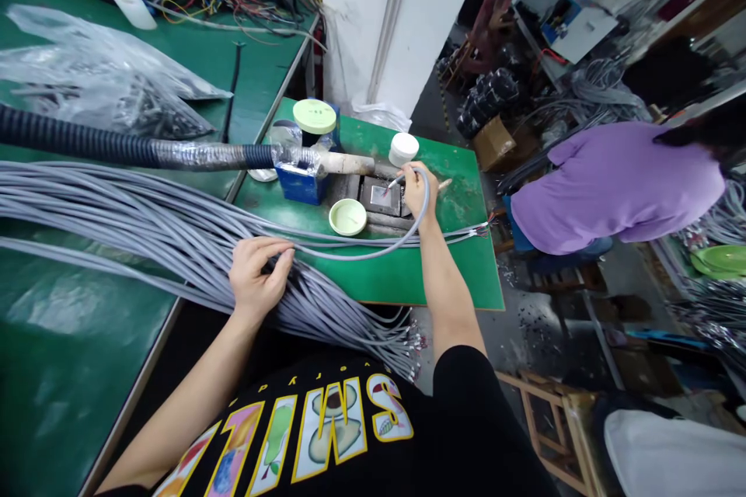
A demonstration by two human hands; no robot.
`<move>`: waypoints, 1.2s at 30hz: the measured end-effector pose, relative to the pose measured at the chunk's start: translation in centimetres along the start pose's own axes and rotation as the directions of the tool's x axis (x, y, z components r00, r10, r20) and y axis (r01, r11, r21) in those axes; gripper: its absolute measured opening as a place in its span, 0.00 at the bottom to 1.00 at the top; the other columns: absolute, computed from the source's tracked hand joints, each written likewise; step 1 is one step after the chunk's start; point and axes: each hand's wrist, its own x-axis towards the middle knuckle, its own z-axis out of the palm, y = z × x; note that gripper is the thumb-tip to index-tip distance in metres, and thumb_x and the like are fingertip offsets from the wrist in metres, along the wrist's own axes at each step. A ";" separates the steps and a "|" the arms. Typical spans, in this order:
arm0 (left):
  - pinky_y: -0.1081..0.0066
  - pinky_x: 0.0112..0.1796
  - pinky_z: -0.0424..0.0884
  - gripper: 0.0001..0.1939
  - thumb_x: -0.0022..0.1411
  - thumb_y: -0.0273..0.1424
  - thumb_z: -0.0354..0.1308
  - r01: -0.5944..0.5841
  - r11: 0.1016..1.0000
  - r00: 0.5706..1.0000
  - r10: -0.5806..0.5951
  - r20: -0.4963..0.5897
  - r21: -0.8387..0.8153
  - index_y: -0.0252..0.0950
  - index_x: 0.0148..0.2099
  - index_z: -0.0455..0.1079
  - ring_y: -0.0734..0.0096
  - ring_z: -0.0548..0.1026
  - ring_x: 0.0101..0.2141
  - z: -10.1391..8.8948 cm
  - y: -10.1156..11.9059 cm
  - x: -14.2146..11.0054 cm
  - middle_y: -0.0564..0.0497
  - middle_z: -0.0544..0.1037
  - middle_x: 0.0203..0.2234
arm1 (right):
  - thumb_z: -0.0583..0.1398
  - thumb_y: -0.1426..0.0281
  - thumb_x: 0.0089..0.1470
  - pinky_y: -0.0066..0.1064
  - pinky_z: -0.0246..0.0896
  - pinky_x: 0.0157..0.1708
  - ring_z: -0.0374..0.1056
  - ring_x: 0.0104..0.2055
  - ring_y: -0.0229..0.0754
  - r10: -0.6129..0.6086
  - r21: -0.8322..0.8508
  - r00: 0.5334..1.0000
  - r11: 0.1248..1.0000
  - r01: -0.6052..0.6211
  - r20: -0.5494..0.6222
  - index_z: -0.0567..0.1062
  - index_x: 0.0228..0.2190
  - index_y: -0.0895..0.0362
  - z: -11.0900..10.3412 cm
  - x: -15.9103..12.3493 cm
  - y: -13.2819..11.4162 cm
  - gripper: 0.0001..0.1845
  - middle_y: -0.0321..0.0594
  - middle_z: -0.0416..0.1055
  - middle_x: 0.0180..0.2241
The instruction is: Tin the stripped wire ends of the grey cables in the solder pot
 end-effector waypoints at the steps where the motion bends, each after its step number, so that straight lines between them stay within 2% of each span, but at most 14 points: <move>1: 0.63 0.42 0.66 0.03 0.57 0.28 0.60 0.000 1.000 1.000 0.000 0.000 0.001 0.38 0.35 0.74 0.66 0.74 0.36 0.0 0.0 0.0 0.49 0.79 0.31 | 0.53 0.63 0.58 0.33 0.66 0.37 0.72 0.32 0.40 0.006 -0.009 1.000 1.000 -0.006 0.006 0.71 0.29 0.55 0.1 0.0 0.3 0.12 0.36 0.75 0.26; 11: 0.63 0.42 0.65 0.03 0.58 0.30 0.59 0.036 0.999 0.999 -0.037 0.020 0.022 0.38 0.35 0.74 0.65 0.74 0.36 -0.1 0.2 0.1 0.49 0.79 0.31 | 0.54 0.66 0.57 0.30 0.65 0.36 0.72 0.32 0.40 0.069 -0.074 0.997 0.995 -0.067 0.036 0.72 0.28 0.57 0.9 0.0 1.4 0.11 0.36 0.75 0.25; 15: 0.62 0.42 0.66 0.04 0.58 0.30 0.59 0.054 0.998 0.998 -0.055 0.032 0.024 0.38 0.35 0.74 0.65 0.75 0.37 0.0 0.1 0.0 0.49 0.79 0.31 | 0.54 0.65 0.57 0.31 0.66 0.36 0.72 0.31 0.40 0.044 -0.023 0.999 0.999 -0.043 0.019 0.73 0.28 0.57 0.4 -0.2 1.0 0.12 0.38 0.75 0.24; 19: 0.60 0.44 0.66 0.04 0.57 0.32 0.59 0.107 0.994 0.993 -0.107 0.047 0.012 0.38 0.34 0.75 0.64 0.75 0.37 0.0 0.0 0.1 0.49 0.79 0.31 | 0.53 0.63 0.59 0.32 0.68 0.37 0.73 0.33 0.40 -0.006 0.079 1.000 0.997 0.008 -0.025 0.73 0.31 0.56 -2.1 -1.7 -2.7 0.13 0.39 0.76 0.28; 21: 0.61 0.43 0.67 0.05 0.57 0.32 0.59 0.134 0.988 0.991 -0.133 0.023 -0.073 0.38 0.34 0.75 0.65 0.75 0.36 -0.1 0.6 0.3 0.49 0.79 0.30 | 0.53 0.63 0.60 0.33 0.69 0.37 0.74 0.35 0.41 -0.026 0.103 0.999 0.994 0.030 -0.037 0.74 0.34 0.55 -3.8 -3.4 -5.9 0.13 0.40 0.77 0.31; 23: 0.62 0.41 0.68 0.05 0.58 0.33 0.59 0.198 0.951 0.980 -0.196 0.035 -0.239 0.38 0.34 0.75 0.66 0.74 0.35 0.0 2.1 0.5 0.49 0.78 0.30 | 0.53 0.66 0.61 0.35 0.70 0.39 0.74 0.37 0.42 -0.062 0.103 0.997 0.993 0.066 -0.037 0.76 0.36 0.54 -5.3 -5.8 -9.2 0.12 0.40 0.77 0.35; 24: 0.63 0.40 0.68 0.06 0.58 0.33 0.59 0.251 0.905 0.968 -0.237 0.085 -0.343 0.38 0.35 0.75 0.66 0.74 0.36 0.2 3.2 0.5 0.49 0.78 0.31 | 0.53 0.68 0.61 0.36 0.70 0.40 0.74 0.39 0.43 -0.082 0.102 0.996 0.991 0.085 -0.031 0.76 0.37 0.53 -5.9 -7.1 -10.7 0.12 0.40 0.77 0.37; 26: 0.65 0.39 0.69 0.08 0.58 0.35 0.59 0.416 0.734 0.907 -0.296 0.298 -0.537 0.38 0.37 0.76 0.66 0.74 0.36 1.0 5.6 0.5 0.47 0.78 0.33 | 0.54 0.70 0.59 0.39 0.70 0.43 0.74 0.41 0.44 -0.145 0.136 0.988 0.979 0.151 -0.055 0.76 0.40 0.50 -6.5 -10.0 -12.9 0.12 0.39 0.77 0.39; 28: 0.68 0.37 0.68 0.13 0.56 0.39 0.61 0.625 0.460 0.777 -0.292 0.558 -0.631 0.37 0.40 0.77 0.67 0.74 0.35 2.2 8.0 0.3 0.47 0.78 0.35 | 0.55 0.71 0.58 0.42 0.70 0.44 0.74 0.43 0.46 -0.192 0.171 0.978 0.964 0.203 -0.076 0.76 0.42 0.48 -6.6 -12.9 -14.0 0.13 0.39 0.77 0.40; 29: 0.69 0.35 0.68 0.16 0.55 0.42 0.62 0.706 0.309 0.708 -0.280 0.648 -0.637 0.37 0.41 0.77 0.69 0.74 0.33 2.9 8.9 0.1 0.47 0.78 0.34 | 0.55 0.71 0.58 0.43 0.71 0.43 0.74 0.43 0.47 -0.208 0.175 0.976 0.960 0.217 -0.070 0.75 0.43 0.47 -6.6 -14.3 -14.1 0.14 0.39 0.77 0.41; 31: 0.71 0.32 0.66 0.20 0.52 0.46 0.64 0.783 0.055 0.608 -0.282 0.742 -0.620 0.36 0.39 0.78 0.73 0.71 0.28 4.0 10.3 -0.3 0.48 0.78 0.30 | 0.55 0.71 0.58 0.46 0.72 0.42 0.74 0.44 0.48 -0.229 0.155 0.973 0.961 0.228 -0.014 0.74 0.46 0.45 -6.8 -16.7 -13.7 0.16 0.41 0.76 0.43; 32: 0.72 0.31 0.65 0.20 0.50 0.47 0.65 0.791 -0.026 0.579 -0.291 0.762 -0.611 0.36 0.38 0.78 0.74 0.70 0.27 4.4 10.6 -0.6 0.49 0.77 0.28 | 0.55 0.71 0.57 0.46 0.72 0.42 0.74 0.44 0.49 -0.242 0.141 0.970 0.961 0.237 0.023 0.73 0.48 0.45 -7.0 -17.6 -13.4 0.18 0.41 0.76 0.44; 34: 0.72 0.31 0.64 0.19 0.48 0.46 0.67 0.791 -0.071 0.561 -0.312 0.767 -0.607 0.36 0.34 0.79 0.76 0.68 0.25 4.7 11.0 -1.0 0.50 0.76 0.26 | 0.56 0.73 0.56 0.48 0.72 0.42 0.73 0.46 0.50 -0.272 0.118 0.957 0.958 0.261 0.096 0.70 0.51 0.43 -7.8 -18.8 -12.5 0.22 0.41 0.75 0.46; 36: 0.71 0.33 0.64 0.16 0.49 0.44 0.67 0.785 0.036 0.596 -0.315 0.738 -0.618 0.37 0.32 0.79 0.74 0.68 0.27 4.5 11.1 -1.4 0.50 0.76 0.27 | 0.56 0.75 0.55 0.47 0.71 0.43 0.72 0.46 0.49 -0.264 0.091 0.952 0.963 0.253 0.154 0.68 0.53 0.43 -8.9 -19.1 -11.7 0.25 0.41 0.75 0.45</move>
